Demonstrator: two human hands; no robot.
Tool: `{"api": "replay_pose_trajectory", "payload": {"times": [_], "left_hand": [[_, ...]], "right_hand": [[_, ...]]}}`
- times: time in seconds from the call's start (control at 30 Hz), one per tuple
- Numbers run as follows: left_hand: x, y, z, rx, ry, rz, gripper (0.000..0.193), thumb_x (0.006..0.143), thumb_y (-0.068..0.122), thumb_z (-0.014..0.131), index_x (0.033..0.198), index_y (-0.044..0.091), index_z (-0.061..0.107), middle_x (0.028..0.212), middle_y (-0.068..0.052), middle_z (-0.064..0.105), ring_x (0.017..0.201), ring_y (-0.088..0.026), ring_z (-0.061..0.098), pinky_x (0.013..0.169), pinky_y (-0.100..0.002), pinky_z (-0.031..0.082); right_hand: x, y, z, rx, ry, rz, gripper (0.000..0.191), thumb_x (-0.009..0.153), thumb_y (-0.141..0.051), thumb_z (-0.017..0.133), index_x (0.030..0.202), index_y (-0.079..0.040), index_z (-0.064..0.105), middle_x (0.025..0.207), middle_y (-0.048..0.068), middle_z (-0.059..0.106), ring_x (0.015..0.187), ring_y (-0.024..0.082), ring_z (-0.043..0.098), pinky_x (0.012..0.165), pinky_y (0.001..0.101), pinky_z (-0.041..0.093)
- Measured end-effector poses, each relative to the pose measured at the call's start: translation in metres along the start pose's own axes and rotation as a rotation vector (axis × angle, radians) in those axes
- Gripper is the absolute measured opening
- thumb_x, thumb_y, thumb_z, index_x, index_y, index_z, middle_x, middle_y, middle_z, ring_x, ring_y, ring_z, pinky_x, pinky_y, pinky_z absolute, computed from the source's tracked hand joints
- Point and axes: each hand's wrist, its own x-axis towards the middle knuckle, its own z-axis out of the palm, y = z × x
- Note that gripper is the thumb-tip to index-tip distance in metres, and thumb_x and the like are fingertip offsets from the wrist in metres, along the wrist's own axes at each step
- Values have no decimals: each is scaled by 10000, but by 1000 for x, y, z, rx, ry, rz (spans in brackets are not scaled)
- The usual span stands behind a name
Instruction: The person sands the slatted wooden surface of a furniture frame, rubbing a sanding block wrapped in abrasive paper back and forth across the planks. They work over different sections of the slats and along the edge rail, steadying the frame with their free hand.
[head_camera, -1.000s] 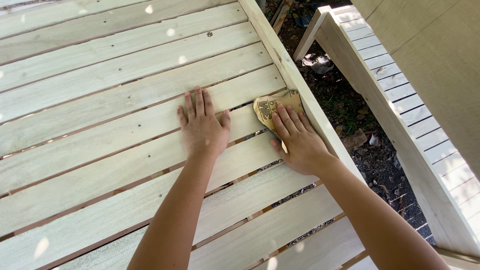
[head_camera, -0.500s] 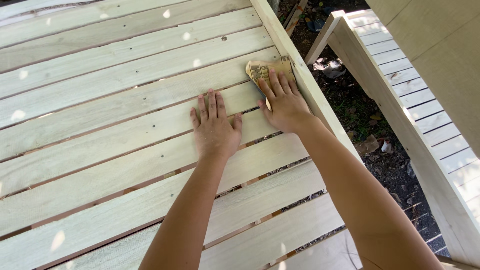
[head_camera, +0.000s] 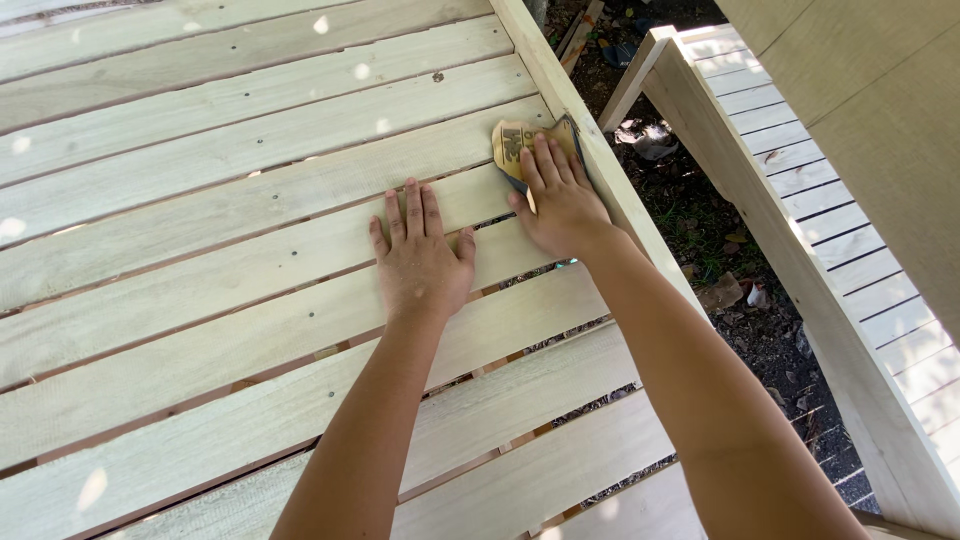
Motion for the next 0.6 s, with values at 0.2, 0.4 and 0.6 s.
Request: {"api": "replay_pose_trajectory", "payload": {"times": [0.2,0.4,0.6], "left_hand": [[-1,-1,-4,4,-3,5,793,1012,560,276,1619,82,102,1713,-55,25,1567,-276,9,1252,-491,40],[-5,0,-2,-22,45,12,792,1007,557,295,1613,80,115,1705,-59,47,1558,-278,17,1247,-491,38],[-1,-1,3,-19,19,-7,792,1012,553,293,1614,70,113,1708,-63,45,1563,-280,19,1251,-493,37]], "right_hand": [[-29,-4,-8,-17,-74,-38,738,1054,-502,202,1610,-24,112,1693,198,16,1559,339,21,1251,454,74],[-156,9,-10,-91,-76,-160,743,1064,-501,223,1590,20,160,1678,260,59,1560,384,66,1247,472,120],[-64,-4,-12,-103,-113,-47,630,1025,-545,221,1620,-341,184,1670,231,6,1529,468,-32,1240,508,38]]}}
